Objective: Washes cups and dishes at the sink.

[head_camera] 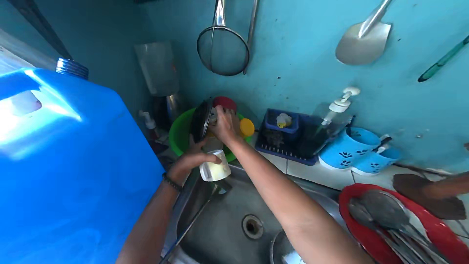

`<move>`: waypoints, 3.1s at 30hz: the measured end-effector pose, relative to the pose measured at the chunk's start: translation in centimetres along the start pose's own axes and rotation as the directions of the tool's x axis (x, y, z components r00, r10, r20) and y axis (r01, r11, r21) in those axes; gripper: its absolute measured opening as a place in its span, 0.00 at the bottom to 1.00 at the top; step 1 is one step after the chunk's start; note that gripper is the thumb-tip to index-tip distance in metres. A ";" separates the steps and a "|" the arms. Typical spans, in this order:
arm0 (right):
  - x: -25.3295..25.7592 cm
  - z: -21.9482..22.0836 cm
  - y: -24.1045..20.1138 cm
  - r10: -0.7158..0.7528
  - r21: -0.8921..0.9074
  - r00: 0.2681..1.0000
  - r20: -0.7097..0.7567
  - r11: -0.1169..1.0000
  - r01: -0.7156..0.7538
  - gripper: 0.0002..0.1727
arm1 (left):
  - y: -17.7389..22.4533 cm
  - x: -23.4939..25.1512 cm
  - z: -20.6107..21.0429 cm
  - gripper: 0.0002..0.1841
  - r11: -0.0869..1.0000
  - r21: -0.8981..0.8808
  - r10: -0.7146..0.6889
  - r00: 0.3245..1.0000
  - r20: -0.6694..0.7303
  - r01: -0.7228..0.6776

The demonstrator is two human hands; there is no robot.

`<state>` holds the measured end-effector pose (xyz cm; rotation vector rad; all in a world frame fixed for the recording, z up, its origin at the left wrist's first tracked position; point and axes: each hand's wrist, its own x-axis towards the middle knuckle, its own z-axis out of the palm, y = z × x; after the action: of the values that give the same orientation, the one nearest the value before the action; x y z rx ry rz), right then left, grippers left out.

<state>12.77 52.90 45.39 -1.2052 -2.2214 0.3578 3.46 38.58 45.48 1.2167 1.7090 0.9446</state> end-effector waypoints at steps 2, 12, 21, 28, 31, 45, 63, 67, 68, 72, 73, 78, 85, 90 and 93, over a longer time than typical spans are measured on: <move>0.4 0.4 -0.5 0.059 0.003 0.998 0.036 0.998 -0.059 0.42 | 0.2 0.1 -0.4 0.56 1.000 -0.020 -0.008 0.999 0.037 0.008; 0.8 2.3 1.9 -0.057 0.377 0.988 -0.143 0.920 0.107 0.48 | -2.8 1.0 -2.9 0.69 0.989 -0.139 0.049 0.997 -0.058 -0.057; 1.8 2.1 1.9 -0.100 0.377 0.983 -0.152 0.914 0.151 0.41 | -3.8 0.9 -2.8 0.69 0.974 -0.197 0.103 0.994 -0.042 -0.109; 3.1 3.1 0.3 0.007 0.277 0.998 -0.061 0.961 0.010 0.37 | -4.5 1.0 -2.6 0.70 0.961 -0.245 0.119 0.992 -0.042 -0.126; 3.7 3.6 -0.1 -0.005 0.264 0.997 -0.074 0.964 0.025 0.34 | -4.5 1.0 -2.5 0.70 0.954 -0.268 0.124 0.991 -0.058 -0.135; 3.6 1.9 -0.5 -0.065 0.078 0.993 0.103 0.995 0.057 0.38 | -6.0 1.0 -2.6 0.72 0.912 -0.368 0.209 0.977 0.039 -0.181; 1.3 2.6 2.7 -0.466 -0.032 0.568 0.679 0.754 0.656 0.43 | -8.4 1.8 -3.7 0.76 0.812 -0.524 0.380 0.915 0.138 -0.259; 1.0 1.1 2.9 -0.541 0.094 0.638 0.548 0.798 0.595 0.43 | -8.4 1.7 -3.6 0.74 0.824 -0.498 0.377 0.918 0.127 -0.270; 0.8 0.5 2.7 -0.525 0.116 0.668 0.528 0.823 0.555 0.44 | -8.6 1.8 -3.6 0.74 0.820 -0.504 0.381 0.916 0.126 -0.272; 0.6 -1.4 2.5 -0.486 0.177 0.764 0.423 0.872 0.456 0.49 | -8.7 1.9 -3.7 0.74 0.814 -0.511 0.388 0.913 0.125 -0.275; 0.6 -1.7 2.9 -0.498 0.201 0.785 0.369 0.867 0.455 0.50 | -8.7 1.9 -3.7 0.74 0.809 -0.518 0.394 0.910 0.128 -0.277; 0.0 -2.9 3.7 -0.433 0.298 0.873 0.227 0.884 0.361 0.51 | -8.5 1.8 -3.6 0.74 0.811 -0.516 0.389 0.913 0.124 -0.275; -1.8 -5.1 4.8 -0.224 0.589 0.974 0.037 0.792 0.160 0.51 | -8.8 2.1 -3.6 0.78 0.810 -0.521 0.386 0.914 0.129 -0.269; -6.0 -8.3 5.1 0.024 0.880 0.998 0.062 0.470 -0.066 0.37 | -9.2 2.3 -3.6 0.76 0.826 -0.481 0.391 0.914 0.112 -0.294; -8.9 -9.9 6.1 0.050 0.951 0.994 0.093 0.291 -0.104 0.27 | -9.3 2.3 -3.4 0.76 0.800 -0.512 0.420 0.901 0.107 -0.312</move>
<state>26.59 48.50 47.06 -0.5562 -1.4035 1.5297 -3.31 38.10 37.97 1.2677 0.9844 1.3259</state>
